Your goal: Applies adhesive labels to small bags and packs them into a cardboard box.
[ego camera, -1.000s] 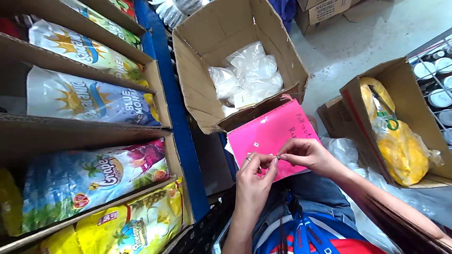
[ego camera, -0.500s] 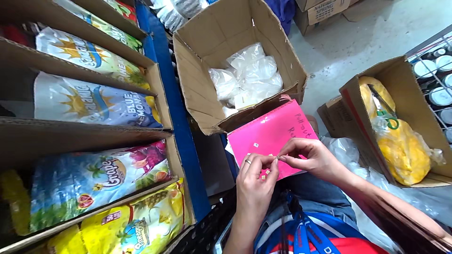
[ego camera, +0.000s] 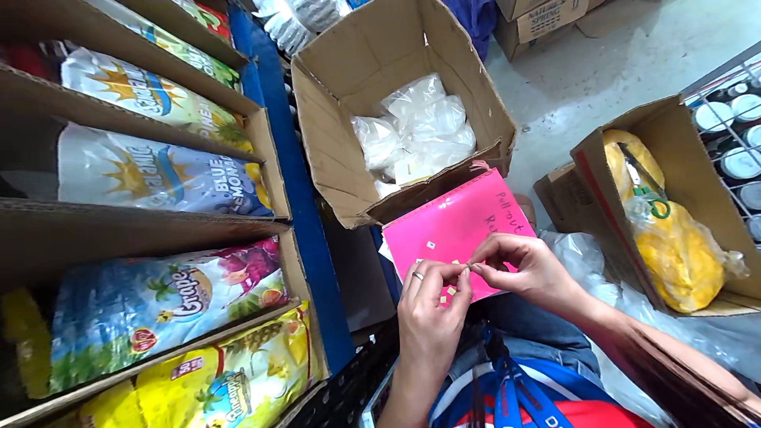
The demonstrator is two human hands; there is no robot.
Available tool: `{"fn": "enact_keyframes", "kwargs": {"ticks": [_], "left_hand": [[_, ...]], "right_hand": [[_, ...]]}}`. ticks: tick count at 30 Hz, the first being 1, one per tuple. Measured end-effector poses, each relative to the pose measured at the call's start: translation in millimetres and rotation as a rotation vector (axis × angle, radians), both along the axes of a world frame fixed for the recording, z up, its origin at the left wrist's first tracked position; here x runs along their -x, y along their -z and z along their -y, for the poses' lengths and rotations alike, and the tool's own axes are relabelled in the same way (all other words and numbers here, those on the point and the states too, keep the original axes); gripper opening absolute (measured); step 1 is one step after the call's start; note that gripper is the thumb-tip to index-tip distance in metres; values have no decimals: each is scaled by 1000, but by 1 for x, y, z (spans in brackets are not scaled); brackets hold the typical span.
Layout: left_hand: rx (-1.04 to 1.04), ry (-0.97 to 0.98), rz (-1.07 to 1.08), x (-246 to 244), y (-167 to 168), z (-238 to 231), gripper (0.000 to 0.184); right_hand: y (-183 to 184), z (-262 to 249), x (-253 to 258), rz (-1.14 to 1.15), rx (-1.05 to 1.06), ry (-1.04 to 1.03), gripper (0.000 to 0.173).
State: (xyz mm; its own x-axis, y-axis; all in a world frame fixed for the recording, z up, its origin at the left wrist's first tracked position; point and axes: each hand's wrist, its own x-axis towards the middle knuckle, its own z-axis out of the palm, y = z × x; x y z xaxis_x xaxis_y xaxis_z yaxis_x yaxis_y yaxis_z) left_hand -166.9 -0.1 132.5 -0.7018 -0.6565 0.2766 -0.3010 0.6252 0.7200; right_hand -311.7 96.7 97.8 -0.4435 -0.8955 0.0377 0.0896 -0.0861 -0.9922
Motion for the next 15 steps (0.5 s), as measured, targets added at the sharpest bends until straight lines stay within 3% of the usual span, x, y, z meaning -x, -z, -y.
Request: {"fn": "enact_keyframes", "kwargs": {"ticks": [15], "left_hand": [[2, -28, 20, 3, 2, 0, 10]], "right_hand": [[1, 5, -11, -56, 2, 132, 7]]}}
